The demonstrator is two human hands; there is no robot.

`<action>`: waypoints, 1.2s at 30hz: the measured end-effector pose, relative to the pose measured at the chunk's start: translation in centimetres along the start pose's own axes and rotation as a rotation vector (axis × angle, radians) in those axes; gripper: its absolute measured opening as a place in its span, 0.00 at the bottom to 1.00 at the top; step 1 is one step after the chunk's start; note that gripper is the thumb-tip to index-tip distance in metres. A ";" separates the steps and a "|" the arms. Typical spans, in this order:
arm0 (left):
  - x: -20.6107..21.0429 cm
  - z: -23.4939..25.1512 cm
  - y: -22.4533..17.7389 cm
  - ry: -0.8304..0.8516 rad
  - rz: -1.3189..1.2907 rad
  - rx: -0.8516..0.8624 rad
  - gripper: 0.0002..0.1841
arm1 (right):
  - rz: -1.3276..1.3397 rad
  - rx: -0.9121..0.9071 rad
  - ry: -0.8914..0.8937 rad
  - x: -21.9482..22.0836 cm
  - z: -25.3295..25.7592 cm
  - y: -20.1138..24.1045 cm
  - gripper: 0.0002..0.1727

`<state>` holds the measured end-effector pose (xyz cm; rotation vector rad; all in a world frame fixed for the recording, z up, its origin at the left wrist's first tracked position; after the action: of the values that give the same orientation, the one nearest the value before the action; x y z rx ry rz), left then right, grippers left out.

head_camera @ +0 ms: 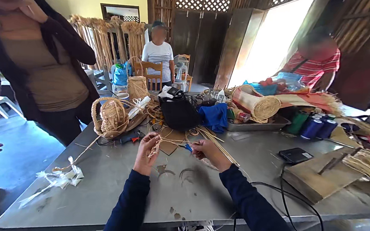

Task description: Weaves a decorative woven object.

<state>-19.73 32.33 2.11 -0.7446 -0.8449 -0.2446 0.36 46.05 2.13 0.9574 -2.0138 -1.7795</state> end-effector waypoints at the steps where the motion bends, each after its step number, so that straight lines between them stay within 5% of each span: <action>1: -0.1 0.2 -0.2 -0.019 -0.004 0.004 0.13 | 0.025 -0.034 -0.046 -1.2 -0.3 0.3 0.08; 7: 0.5 -0.3 1.2 -0.060 0.002 -0.082 0.14 | 0.247 -0.255 -0.110 -6.0 -3.4 1.6 0.06; 11: 0.9 -0.8 1.8 -0.082 -0.078 -0.152 0.17 | 0.613 -0.196 -0.007 -6.1 -5.2 1.3 0.17; 15: 0.1 -0.6 1.4 -0.110 -0.193 -0.143 0.18 | 0.628 -0.148 -0.026 -6.7 -5.0 0.3 0.17; 17: -0.1 -0.3 0.7 -0.094 -0.041 -0.127 0.16 | 0.325 -0.110 -0.083 -7.8 -4.7 -0.4 0.13; 20: 0.5 -0.4 0.5 -0.052 0.310 -0.121 0.12 | -0.664 -0.010 -0.111 -8.4 -5.1 -0.2 0.10; 23: 0.7 -0.3 1.6 -0.058 0.515 -0.099 0.07 | -1.092 0.025 -0.098 -6.4 -7.0 2.4 0.35; 25: 0.6 -0.2 2.3 -0.023 0.613 -0.061 0.05 | -0.887 -0.344 -0.058 -4.6 -7.7 4.3 0.37; 27: 0.6 -0.3 2.4 -0.002 0.681 -0.040 0.05 | -0.582 -0.580 0.028 -2.3 -6.7 5.6 0.28; 30: 0.9 -0.3 2.4 0.002 0.711 -0.024 0.05 | -0.394 -0.591 0.030 1.3 -3.5 6.1 0.14; 36: 0.2 -0.4 2.9 0.024 0.797 -0.013 0.05 | -0.190 -0.375 0.195 5.9 1.3 4.5 0.11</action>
<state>-18.02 34.23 0.62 -1.0290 -0.4702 0.4522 -6.09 43.37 4.98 1.1727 -1.4448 -1.9791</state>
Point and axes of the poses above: each hand's wrist, its own z-axis towards the middle knuckle, its own x-axis out of the palm, y = z × x, the point moved 4 cm from there along z, towards the middle knuckle, and after that the axes turned 7 degrees about x, right-handed, at the moved point
